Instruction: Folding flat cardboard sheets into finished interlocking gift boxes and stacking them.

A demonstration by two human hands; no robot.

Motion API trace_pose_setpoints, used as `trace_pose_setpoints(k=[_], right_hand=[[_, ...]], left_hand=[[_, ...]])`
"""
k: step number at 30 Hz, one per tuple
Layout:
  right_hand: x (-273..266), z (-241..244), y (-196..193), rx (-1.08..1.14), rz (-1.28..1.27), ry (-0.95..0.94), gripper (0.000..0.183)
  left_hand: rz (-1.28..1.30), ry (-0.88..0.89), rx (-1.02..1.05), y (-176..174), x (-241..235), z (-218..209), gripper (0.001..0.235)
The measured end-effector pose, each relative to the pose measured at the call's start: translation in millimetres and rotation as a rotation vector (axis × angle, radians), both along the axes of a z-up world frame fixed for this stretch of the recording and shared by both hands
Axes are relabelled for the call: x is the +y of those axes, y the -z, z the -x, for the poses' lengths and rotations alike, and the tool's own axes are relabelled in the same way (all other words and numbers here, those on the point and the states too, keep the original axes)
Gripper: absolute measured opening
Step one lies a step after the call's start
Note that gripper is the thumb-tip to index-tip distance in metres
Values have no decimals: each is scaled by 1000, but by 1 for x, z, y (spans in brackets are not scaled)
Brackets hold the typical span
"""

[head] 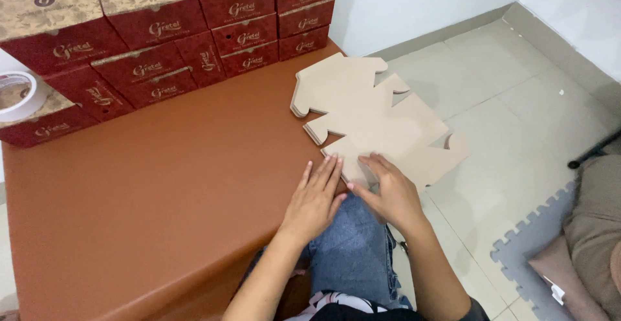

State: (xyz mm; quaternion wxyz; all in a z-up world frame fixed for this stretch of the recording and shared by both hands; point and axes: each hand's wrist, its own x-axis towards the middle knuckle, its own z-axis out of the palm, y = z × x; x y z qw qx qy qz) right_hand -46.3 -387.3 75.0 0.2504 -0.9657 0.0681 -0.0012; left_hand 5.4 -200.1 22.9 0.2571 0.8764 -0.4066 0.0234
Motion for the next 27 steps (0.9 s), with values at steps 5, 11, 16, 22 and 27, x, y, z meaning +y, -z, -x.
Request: trace_pose_setpoints(k=[5,11,16,22,27], right_hand=[[5,3,-11,56,3,-15,57],[5,-2,-20,93,-25,24,54],[8,-5,-21,91,-5,22,56],[13,-11,-20,121,46,71,61],[18,-13,-22,116,75,84,59]], left_hand=[[-52,1,-59,5,2,2,73],[-128,-3,-136,9,-2,0,73],[-181,-14,-158,15,-4,0,74],[-178,-27,-167,20,-3,0,74],[-149,-59,-168,17,-3,1,77]])
